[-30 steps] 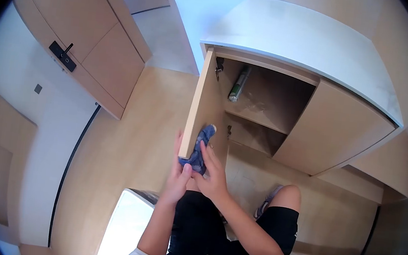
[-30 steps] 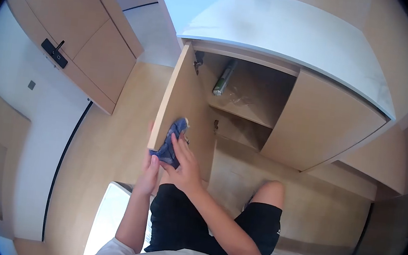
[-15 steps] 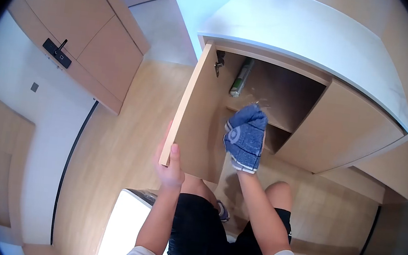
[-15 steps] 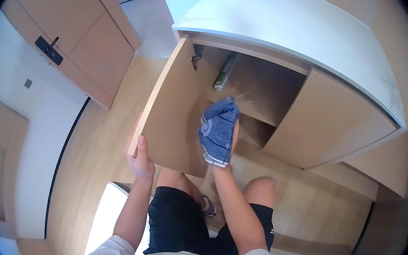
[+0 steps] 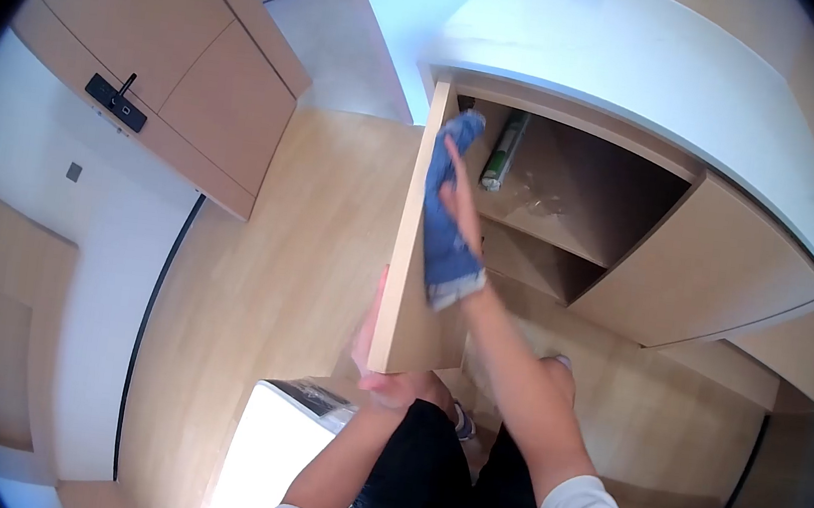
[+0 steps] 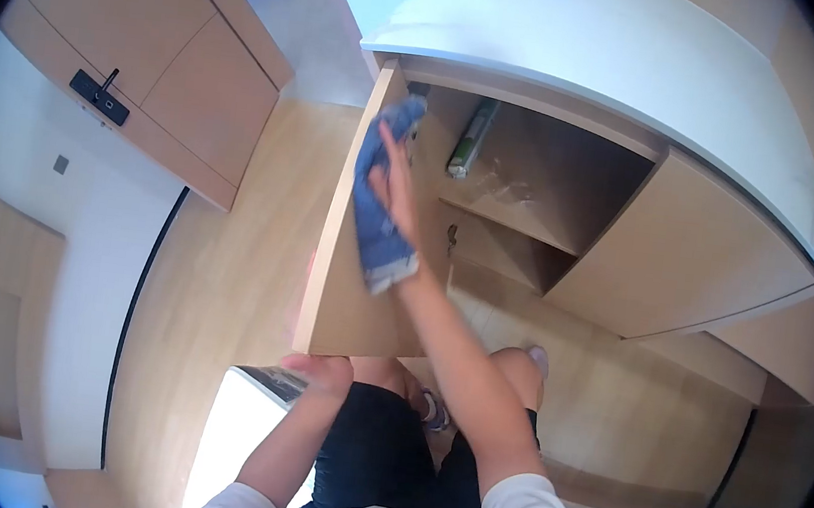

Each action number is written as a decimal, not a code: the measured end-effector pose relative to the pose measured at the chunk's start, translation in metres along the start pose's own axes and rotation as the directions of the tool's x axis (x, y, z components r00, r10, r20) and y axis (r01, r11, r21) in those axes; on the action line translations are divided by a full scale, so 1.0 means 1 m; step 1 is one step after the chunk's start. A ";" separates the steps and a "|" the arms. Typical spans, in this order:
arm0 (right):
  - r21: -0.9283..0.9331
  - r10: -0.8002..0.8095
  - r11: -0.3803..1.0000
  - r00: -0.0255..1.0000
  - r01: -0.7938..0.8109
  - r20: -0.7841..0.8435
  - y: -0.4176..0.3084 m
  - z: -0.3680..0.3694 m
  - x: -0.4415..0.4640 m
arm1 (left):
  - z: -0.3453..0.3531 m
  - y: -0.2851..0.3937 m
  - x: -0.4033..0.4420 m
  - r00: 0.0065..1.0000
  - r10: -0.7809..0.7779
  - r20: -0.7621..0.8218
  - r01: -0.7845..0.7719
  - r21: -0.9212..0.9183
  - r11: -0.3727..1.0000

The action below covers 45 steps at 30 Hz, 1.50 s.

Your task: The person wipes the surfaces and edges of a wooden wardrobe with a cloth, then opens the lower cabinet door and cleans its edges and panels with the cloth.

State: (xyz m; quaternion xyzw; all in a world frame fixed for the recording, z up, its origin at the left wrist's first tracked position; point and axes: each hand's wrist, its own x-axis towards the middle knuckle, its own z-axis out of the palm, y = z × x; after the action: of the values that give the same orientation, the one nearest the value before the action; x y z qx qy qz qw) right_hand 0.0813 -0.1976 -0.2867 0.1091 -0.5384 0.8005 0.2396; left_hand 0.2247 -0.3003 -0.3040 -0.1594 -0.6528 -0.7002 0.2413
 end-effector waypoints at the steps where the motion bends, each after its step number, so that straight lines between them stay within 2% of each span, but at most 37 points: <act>1: 0.078 -0.017 0.997 0.999 0.014 0.037 0.012 -0.008 0.026 | 0.005 -0.003 0.000 0.999 0.044 0.012 -0.045 0.032 0.998; 2: 0.155 -0.039 0.988 0.997 0.028 0.072 0.028 -0.018 0.049 | 0.011 -0.007 0.000 0.996 0.089 0.024 -0.090 0.062 0.994; 3: 0.393 0.053 0.916 0.996 -0.078 0.076 0.037 -0.025 0.066 | 0.019 0.003 -0.003 0.991 0.119 0.063 -0.128 0.166 0.978; 6: 0.256 0.230 0.936 0.970 -0.242 0.077 0.029 -0.037 0.074 | 0.032 0.013 -0.004 0.983 0.146 0.111 -0.171 0.270 0.948; 10: 0.183 0.168 0.968 0.985 -0.171 0.030 0.026 -0.042 0.056 | 0.058 0.019 -0.010 0.985 0.133 0.112 -0.159 0.272 0.949; 11: 0.176 0.363 0.913 0.929 -0.369 0.068 0.024 -0.053 0.043 | 0.062 0.020 -0.012 0.986 0.127 0.105 -0.151 0.272 0.950; 13: 0.170 0.505 0.845 0.861 -0.506 0.055 0.002 -0.057 0.000 | 0.065 0.020 -0.015 0.989 0.118 0.093 -0.139 0.275 0.951; 14: 0.174 0.468 0.870 0.884 -0.462 0.008 0.015 -0.061 -0.025 | 0.065 0.019 -0.015 0.990 0.113 0.087 -0.133 0.278 0.951; 15: 0.274 0.540 0.794 0.837 -0.543 0.095 0.036 -0.073 -0.046 | 0.064 0.017 -0.015 0.991 0.110 0.078 -0.128 0.283 0.950; 17: 0.395 0.516 0.751 0.844 -0.529 0.147 0.051 -0.082 -0.090 | 0.062 0.011 -0.016 0.993 0.100 0.063 -0.113 0.248 0.962; 19: 0.447 0.346 0.832 0.937 -0.329 0.046 0.050 -0.081 -0.135 | 0.059 0.010 -0.014 0.994 0.076 0.074 -0.087 0.157 0.984; 20: 0.144 0.346 0.925 0.937 -0.350 0.055 0.027 -0.084 -0.141 | 0.058 0.010 -0.013 0.994 0.058 0.092 -0.068 0.109 0.992; 22: -0.137 0.111 0.986 0.982 -0.090 0.152 -0.012 -0.073 -0.137 | 0.051 -0.001 -0.017 0.998 0.062 -0.001 -0.061 0.153 0.986; 25: -0.332 0.036 0.943 0.990 0.012 0.136 -0.037 -0.052 -0.104 | 0.035 -0.008 -0.021 0.999 -0.026 -0.033 0.030 0.127 0.991; 26: -0.111 0.097 0.990 0.993 -0.088 0.074 -0.026 -0.047 -0.087 | 0.026 -0.013 -0.026 0.997 -0.079 -0.027 0.081 0.103 0.991; 27: 0.128 0.169 0.977 0.985 -0.171 0.025 -0.004 -0.040 -0.069 | 0.015 -0.020 -0.031 0.993 -0.121 0.009 0.121 0.057 0.991; 28: 0.371 0.247 0.901 0.969 -0.226 -0.011 0.022 -0.033 -0.050 | 0.007 -0.022 -0.027 0.994 -0.107 0.025 0.105 0.058 0.993; 31: 0.452 0.268 0.873 0.955 -0.186 -0.124 0.132 -0.037 0.016 | -0.001 -0.027 -0.015 1.000 0.017 0.006 -0.017 0.083 0.996; 34: 0.561 0.405 0.761 0.914 -0.325 -0.020 0.170 -0.053 0.060 | -0.005 -0.028 -0.015 0.999 0.029 -0.029 -0.030 -0.004 1.000; 35: 0.653 0.492 0.617 0.863 -0.439 0.116 0.189 -0.070 0.064 | -0.007 -0.027 -0.017 1.000 0.013 -0.019 -0.013 0.016 1.000; 38: 0.782 0.657 0.272 0.702 -0.560 0.274 0.185 -0.091 0.034 | -0.010 -0.027 -0.024 0.999 -0.031 0.009 0.030 0.057 0.998; 40: 0.615 0.575 0.664 0.816 -0.425 -0.057 0.273 -0.108 -0.013 | -0.008 -0.029 -0.027 0.998 -0.053 0.016 0.051 0.069 0.996; 41: 0.572 0.572 0.701 0.815 -0.425 -0.096 0.298 -0.119 -0.042 | -0.006 -0.031 -0.029 0.998 -0.060 0.012 0.059 0.074 0.995; 44: 0.525 0.642 0.664 0.766 -0.533 -0.033 0.349 -0.139 -0.153 | -0.011 -0.037 -0.033 0.999 -0.053 0.001 0.052 0.137 0.989; 45: 0.465 0.660 0.681 0.749 -0.565 -0.057 0.337 -0.134 -0.183 | -0.018 -0.038 -0.029 0.999 -0.046 0.029 0.040 0.178 0.983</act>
State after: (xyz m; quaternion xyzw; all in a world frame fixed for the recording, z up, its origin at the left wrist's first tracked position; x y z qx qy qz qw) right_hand 0.0812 -0.2265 -0.6917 -0.1191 -0.3287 0.9368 -0.0152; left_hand 0.2299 -0.3132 -0.3528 -0.1345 -0.7197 -0.6416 0.2286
